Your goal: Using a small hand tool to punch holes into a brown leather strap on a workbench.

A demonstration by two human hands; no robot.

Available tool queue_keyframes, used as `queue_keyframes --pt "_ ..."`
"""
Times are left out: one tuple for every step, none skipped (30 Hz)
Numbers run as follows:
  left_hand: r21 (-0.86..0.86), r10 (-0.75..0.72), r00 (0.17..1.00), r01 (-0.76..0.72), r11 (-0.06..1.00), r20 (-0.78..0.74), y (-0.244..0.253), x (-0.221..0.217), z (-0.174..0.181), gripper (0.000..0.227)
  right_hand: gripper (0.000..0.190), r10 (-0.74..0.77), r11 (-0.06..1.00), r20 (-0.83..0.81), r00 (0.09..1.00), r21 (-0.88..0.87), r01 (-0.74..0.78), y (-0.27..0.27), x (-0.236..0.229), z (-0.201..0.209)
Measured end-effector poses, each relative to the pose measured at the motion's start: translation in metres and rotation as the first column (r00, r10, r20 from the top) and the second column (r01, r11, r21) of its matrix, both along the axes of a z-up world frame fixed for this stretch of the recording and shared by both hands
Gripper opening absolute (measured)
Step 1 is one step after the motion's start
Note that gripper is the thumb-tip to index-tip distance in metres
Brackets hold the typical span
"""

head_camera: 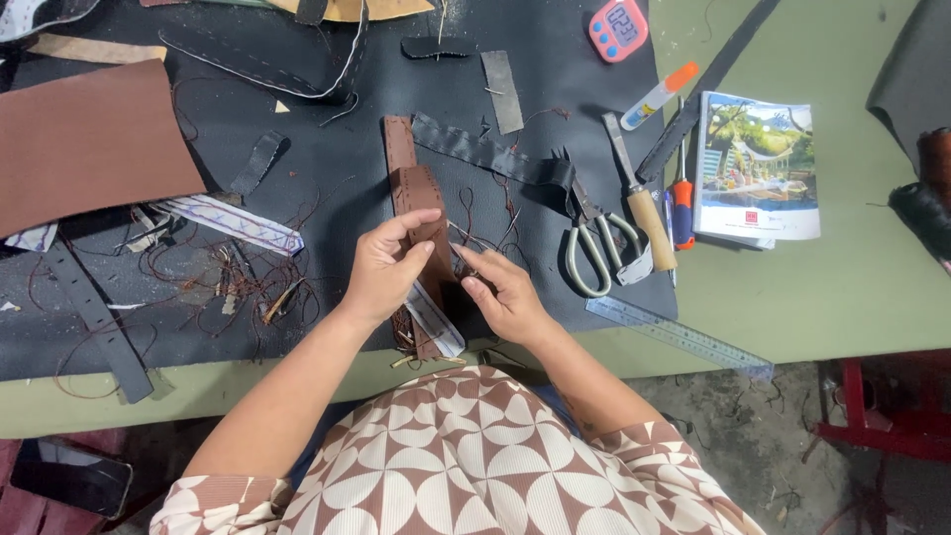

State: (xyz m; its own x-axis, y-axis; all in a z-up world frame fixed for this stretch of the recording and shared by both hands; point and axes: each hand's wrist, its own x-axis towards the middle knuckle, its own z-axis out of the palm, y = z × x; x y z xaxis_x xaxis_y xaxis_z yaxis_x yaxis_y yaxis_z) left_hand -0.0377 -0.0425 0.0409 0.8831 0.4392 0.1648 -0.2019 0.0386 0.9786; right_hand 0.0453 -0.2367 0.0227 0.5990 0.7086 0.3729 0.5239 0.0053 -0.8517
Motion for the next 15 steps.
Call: queue_keyframes --pt "0.001 0.0 1.0 0.0 1.0 0.003 0.001 0.001 0.0 0.039 0.036 0.0 1.0 0.003 1.0 0.001 0.0 0.0 0.001 0.0" --pt "-0.001 -0.002 1.0 0.002 1.0 0.003 0.002 0.001 0.0 0.037 0.036 0.0 1.0 0.0 1.0 0.006 0.0 0.0 0.0 0.0" --pt "-0.004 -0.004 1.0 0.004 1.0 0.003 0.002 0.0 0.0 0.036 0.035 0.0 1.0 -0.003 1.0 0.01 0.0 0.0 0.0 0.0" --pt "-0.004 -0.005 1.0 0.005 1.0 0.002 0.002 0.0 -0.001 0.036 0.035 -0.001 1.0 -0.003 1.0 0.01 0.001 0.0 0.0 -0.001" --pt "-0.013 -0.015 1.0 0.015 1.0 0.003 0.002 0.0 -0.002 0.035 0.035 0.001 1.0 -0.002 1.0 0.011 -0.001 -0.001 0.0 -0.003" --pt "-0.021 -0.024 1.0 0.024 0.999 0.004 0.003 0.001 -0.003 0.034 0.035 0.004 1.0 0.0 1.0 0.012 -0.004 -0.001 0.0 -0.004" --pt "-0.021 -0.024 1.0 0.024 0.999 0.004 0.002 0.0 -0.001 0.034 0.035 0.004 1.0 0.0 1.0 0.012 -0.004 0.0 0.0 -0.002" --pt "-0.017 -0.018 1.0 0.018 1.0 0.001 0.001 0.0 0.001 0.034 0.035 0.007 1.0 0.002 1.0 0.012 -0.007 0.0 0.0 -0.001" --pt "-0.013 -0.011 1.0 0.011 1.0 -0.002 0.001 -0.001 0.002 0.034 0.035 0.011 1.0 0.004 1.0 0.013 -0.011 0.0 -0.001 0.0" --pt "-0.013 -0.011 1.0 0.011 1.0 -0.001 0.001 -0.001 0.004 0.034 0.035 0.011 1.0 0.005 1.0 0.014 -0.011 0.001 -0.001 0.001" --pt "-0.038 -0.021 1.0 0.021 0.999 0.01 0.001 -0.002 0.006 0.031 0.035 0.023 0.999 0.011 1.0 0.037 -0.023 0.001 -0.001 0.001" --pt "-0.063 -0.029 0.999 0.03 0.998 0.021 0.0 -0.003 0.008 0.029 0.034 0.035 0.998 0.016 0.999 0.059 -0.036 0.001 -0.002 0.002" --pt "-0.063 -0.028 0.999 0.029 0.998 0.02 0.0 -0.003 0.004 0.029 0.034 0.036 0.998 0.016 0.999 0.059 -0.037 0.001 -0.002 0.001" --pt "-0.062 -0.042 0.999 0.044 0.997 0.027 0.0 -0.003 0.001 0.027 0.034 0.036 0.997 0.028 0.999 0.07 -0.038 0.001 -0.002 0.0" --pt "-0.06 -0.057 0.998 0.059 0.996 0.033 0.0 -0.002 -0.003 0.026 0.034 0.036 0.996 0.04 0.999 0.081 -0.039 0.0 -0.002 -0.001"
